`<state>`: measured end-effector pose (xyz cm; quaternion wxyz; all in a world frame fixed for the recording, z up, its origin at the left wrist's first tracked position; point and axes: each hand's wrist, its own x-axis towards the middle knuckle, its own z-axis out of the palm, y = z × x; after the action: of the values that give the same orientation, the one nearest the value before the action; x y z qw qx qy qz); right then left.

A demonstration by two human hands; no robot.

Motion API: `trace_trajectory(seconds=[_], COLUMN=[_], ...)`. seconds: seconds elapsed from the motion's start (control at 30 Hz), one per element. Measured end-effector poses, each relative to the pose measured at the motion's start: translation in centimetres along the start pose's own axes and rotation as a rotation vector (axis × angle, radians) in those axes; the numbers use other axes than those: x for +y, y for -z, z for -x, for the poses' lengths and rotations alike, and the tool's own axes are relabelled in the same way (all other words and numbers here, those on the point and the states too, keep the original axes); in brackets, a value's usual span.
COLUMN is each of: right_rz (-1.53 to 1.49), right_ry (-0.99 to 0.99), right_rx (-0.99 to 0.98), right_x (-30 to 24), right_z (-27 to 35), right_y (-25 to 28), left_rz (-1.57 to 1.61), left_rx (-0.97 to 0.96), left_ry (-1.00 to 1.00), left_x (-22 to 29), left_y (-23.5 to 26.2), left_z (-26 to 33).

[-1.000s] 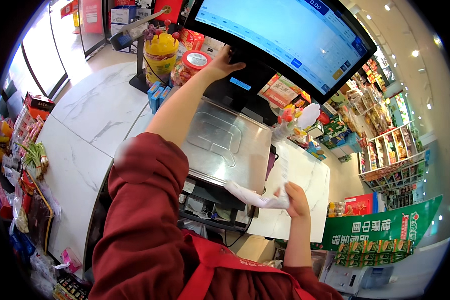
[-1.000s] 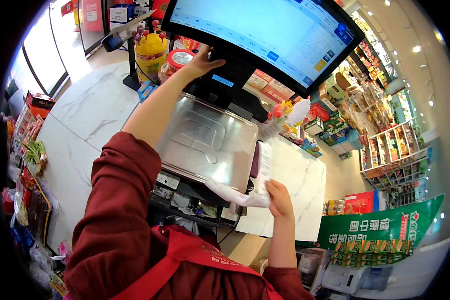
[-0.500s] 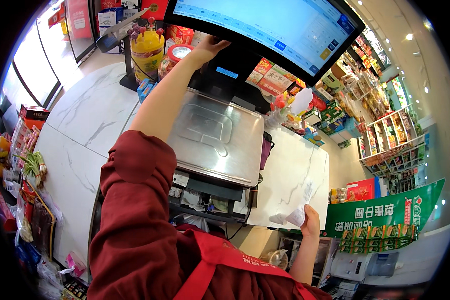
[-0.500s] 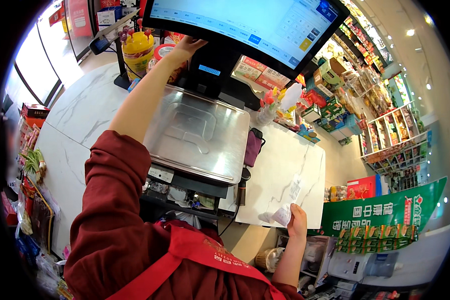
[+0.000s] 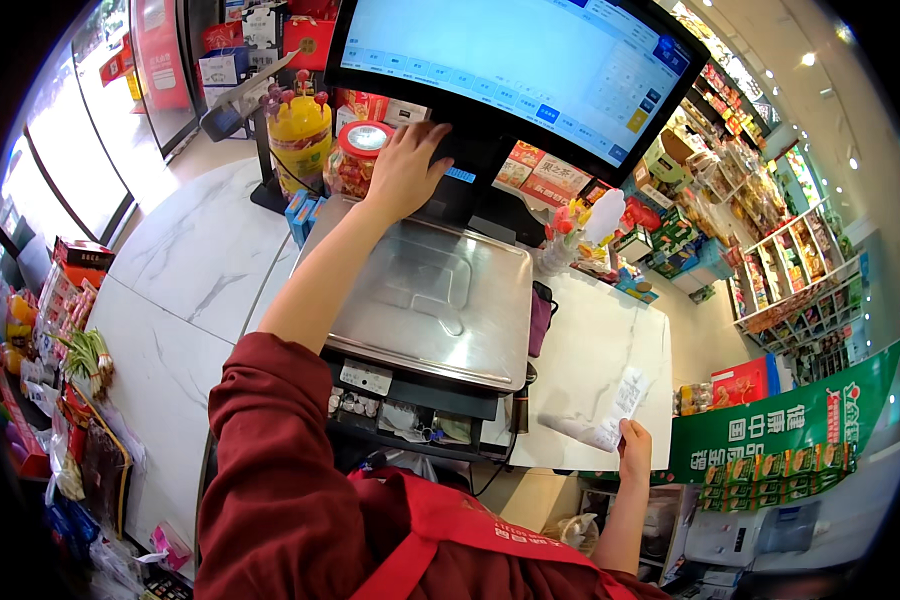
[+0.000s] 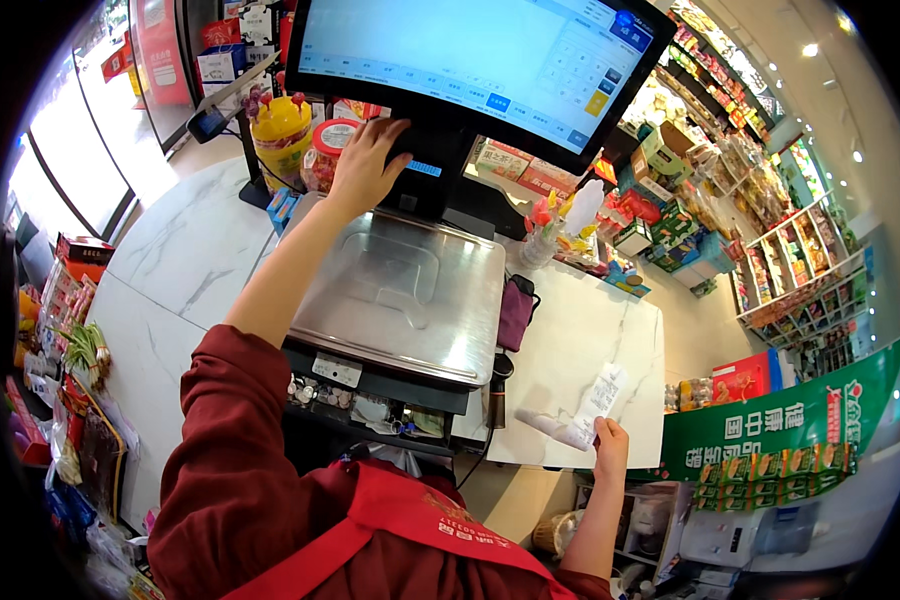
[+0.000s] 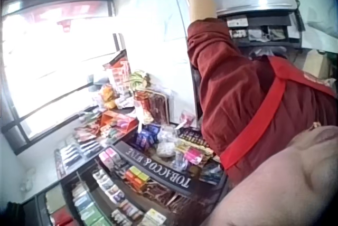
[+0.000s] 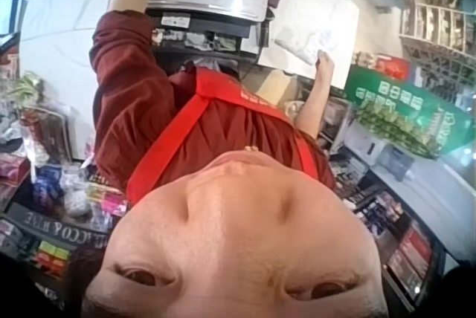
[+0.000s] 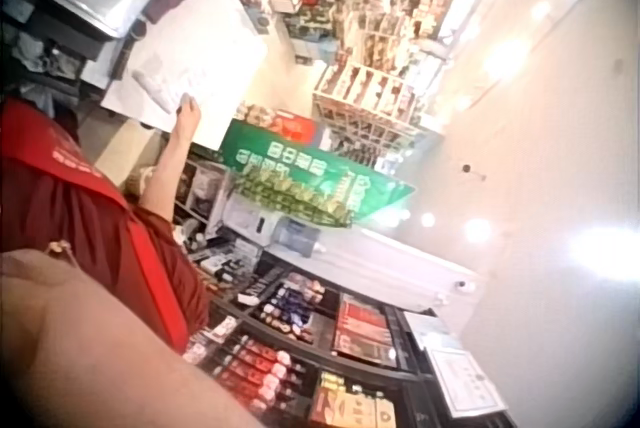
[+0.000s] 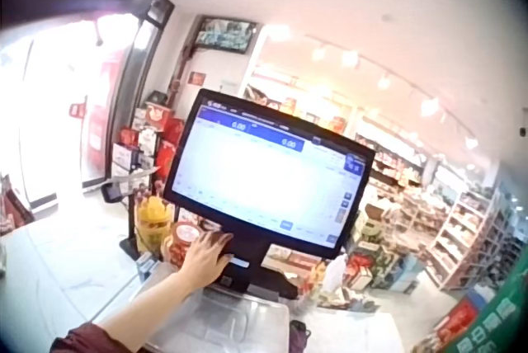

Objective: The person stands at a checkout counter in a grocery store and wraps a bundle of green chili peppers in plastic film using a roll wrapper. They then move to a produce display, select a handful of green beans, and wrap them in plastic film using the same method.

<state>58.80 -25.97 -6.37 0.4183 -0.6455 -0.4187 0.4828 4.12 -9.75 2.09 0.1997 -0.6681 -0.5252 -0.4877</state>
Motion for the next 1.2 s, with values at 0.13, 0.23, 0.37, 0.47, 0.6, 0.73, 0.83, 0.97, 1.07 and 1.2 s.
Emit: trace_trajectory(seconds=[0.13, 0.23, 0.37, 0.47, 0.6, 0.73, 0.83, 0.97, 1.07, 1.2], right_rz=[0.027, 0.043, 0.083, 0.109, 0.125, 0.114, 0.134, 0.141, 0.126, 0.126], right_ry=[0.002, 0.003, 0.036, 0.032, 0.016, 0.025, 0.045, 0.05, 0.037, 0.03], right_rx=[0.014, 0.003, -0.007, 0.009, 0.017, -0.024, -0.046, -0.064, -0.051, -0.03], right_x=[0.6, 0.9, 0.4, 0.7, 1.0, 1.9, 2.3, 2.2, 2.5, 2.9], right_z=[0.2, -0.2, -0.6, -0.5, -0.1, -0.7, -1.0, -0.5, 0.2, 0.8], right_y=[-0.9, -1.3, -2.3, -2.4, -2.9, -2.7, -2.8, -3.2, -3.1, -3.0], left_rz=[0.044, -0.016, -0.136, -0.13, 0.031, -0.072, -0.236, -0.364, -0.449, -0.415], left_rx=[-0.058, -0.09, 0.027, 0.008, 0.052, 0.104, 0.136, 0.103, 0.075, -0.17], left_ry=[0.083, 0.072, 0.004, -0.029, -0.164, -0.157, -0.175, -0.311, -0.36, -0.091], left_x=[1.1, 1.2, 1.4, 2.1, 1.3, 1.6, 0.3, -0.4, -0.5, -0.1], left_y=[0.7, 0.6, 0.5, 0.9, 1.0, 0.3, -1.9, -2.0, -1.9, -1.7], left_z=[0.3, -0.6, -1.1, -0.2, 1.2, -1.1, -2.5, -3.7, -4.1, -3.9])
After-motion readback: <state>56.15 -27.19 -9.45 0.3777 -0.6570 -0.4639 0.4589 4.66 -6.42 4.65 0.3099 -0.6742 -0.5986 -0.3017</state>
